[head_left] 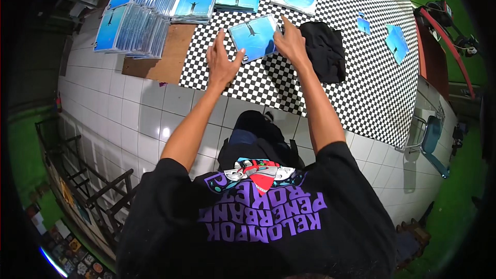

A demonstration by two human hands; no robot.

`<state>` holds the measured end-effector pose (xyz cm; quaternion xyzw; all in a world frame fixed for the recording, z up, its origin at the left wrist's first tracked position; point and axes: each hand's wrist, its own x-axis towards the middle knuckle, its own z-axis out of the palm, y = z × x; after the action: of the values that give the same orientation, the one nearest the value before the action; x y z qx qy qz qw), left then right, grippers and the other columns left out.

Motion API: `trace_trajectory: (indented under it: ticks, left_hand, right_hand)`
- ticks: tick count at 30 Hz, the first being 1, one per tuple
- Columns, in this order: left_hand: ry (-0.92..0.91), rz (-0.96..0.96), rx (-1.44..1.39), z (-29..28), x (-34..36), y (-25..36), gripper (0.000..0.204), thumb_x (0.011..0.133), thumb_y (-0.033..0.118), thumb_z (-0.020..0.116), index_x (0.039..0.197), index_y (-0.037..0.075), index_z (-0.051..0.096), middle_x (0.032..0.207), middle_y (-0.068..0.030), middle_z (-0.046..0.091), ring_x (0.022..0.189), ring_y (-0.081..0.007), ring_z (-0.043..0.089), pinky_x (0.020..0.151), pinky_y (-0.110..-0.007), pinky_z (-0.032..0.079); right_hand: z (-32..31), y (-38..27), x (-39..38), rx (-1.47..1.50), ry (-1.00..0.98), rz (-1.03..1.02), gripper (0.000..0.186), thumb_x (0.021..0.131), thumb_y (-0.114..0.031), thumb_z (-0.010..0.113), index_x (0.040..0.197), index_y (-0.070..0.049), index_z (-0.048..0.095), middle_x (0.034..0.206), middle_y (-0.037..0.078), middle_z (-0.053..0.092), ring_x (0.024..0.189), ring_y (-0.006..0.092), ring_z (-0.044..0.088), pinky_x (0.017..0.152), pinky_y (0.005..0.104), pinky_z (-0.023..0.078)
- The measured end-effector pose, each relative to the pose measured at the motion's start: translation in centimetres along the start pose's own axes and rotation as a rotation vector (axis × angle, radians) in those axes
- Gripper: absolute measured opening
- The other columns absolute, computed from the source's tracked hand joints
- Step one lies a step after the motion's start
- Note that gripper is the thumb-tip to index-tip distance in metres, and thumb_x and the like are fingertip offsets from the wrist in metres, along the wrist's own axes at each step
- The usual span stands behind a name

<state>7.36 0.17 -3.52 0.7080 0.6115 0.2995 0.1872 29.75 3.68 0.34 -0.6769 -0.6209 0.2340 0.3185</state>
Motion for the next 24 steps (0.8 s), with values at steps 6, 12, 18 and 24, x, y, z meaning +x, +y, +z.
trace_trajectory:
  ticks: [6, 12, 18, 24]
  left_hand:
    - [0.084, -0.197, -0.63, -1.2, 1.1, 4.8, 0.087, 0.088, 0.03, 0.065, 0.157, 0.005, 0.017, 0.149, -0.0271, 0.038, 0.136, -0.0389, 0.042, 0.115, -0.052, 0.029]
    - [0.238, 0.0, -0.9, -4.0, 1.7, 5.4, 0.083, 0.085, 0.019, 0.06, 0.155, 0.004, 0.018, 0.135, -0.0247, 0.046, 0.131, -0.0375, 0.046, 0.114, -0.047, 0.034]
    - [-0.067, -0.015, -0.552, -3.7, -2.2, 3.1, 0.095, 0.073, 0.027, 0.068, 0.154, 0.006, 0.023, 0.138, -0.0258, 0.044, 0.134, -0.0387, 0.044, 0.115, -0.051, 0.035]
    - [-0.131, 0.251, -0.012, -5.0, -1.0, -0.6, 0.105, 0.069, 0.036, 0.075, 0.156, 0.01, 0.023, 0.145, -0.0233, 0.042, 0.139, -0.0392, 0.04, 0.12, -0.052, 0.027]
  right_hand:
    - [2.3, -1.4, 1.5, 0.03, 0.089, 0.075, 0.051, 0.084, -0.013, 0.059, 0.135, -0.005, 0.06, 0.116, 0.022, 0.068, 0.105, 0.0411, 0.065, 0.096, 0.0469, 0.049]
    - [-0.9, -1.0, -1.1, 0.333, 0.143, -0.138, 0.047, 0.076, 0.003, 0.062, 0.121, -0.009, 0.07, 0.113, 0.018, 0.069, 0.104, 0.0368, 0.066, 0.098, 0.0482, 0.047]
    - [-1.6, 2.1, -6.8, -0.179, -0.03, -0.338, 0.05, 0.072, 0.004, 0.067, 0.12, -0.011, 0.07, 0.126, 0.016, 0.065, 0.125, 0.0284, 0.058, 0.114, 0.0544, 0.029]
    - [-4.8, 2.5, -7.6, -0.229, 0.262, -0.224, 0.055, 0.079, -0.007, 0.067, 0.133, -0.016, 0.063, 0.143, 0.014, 0.056, 0.14, 0.0274, 0.044, 0.12, 0.0637, 0.009]
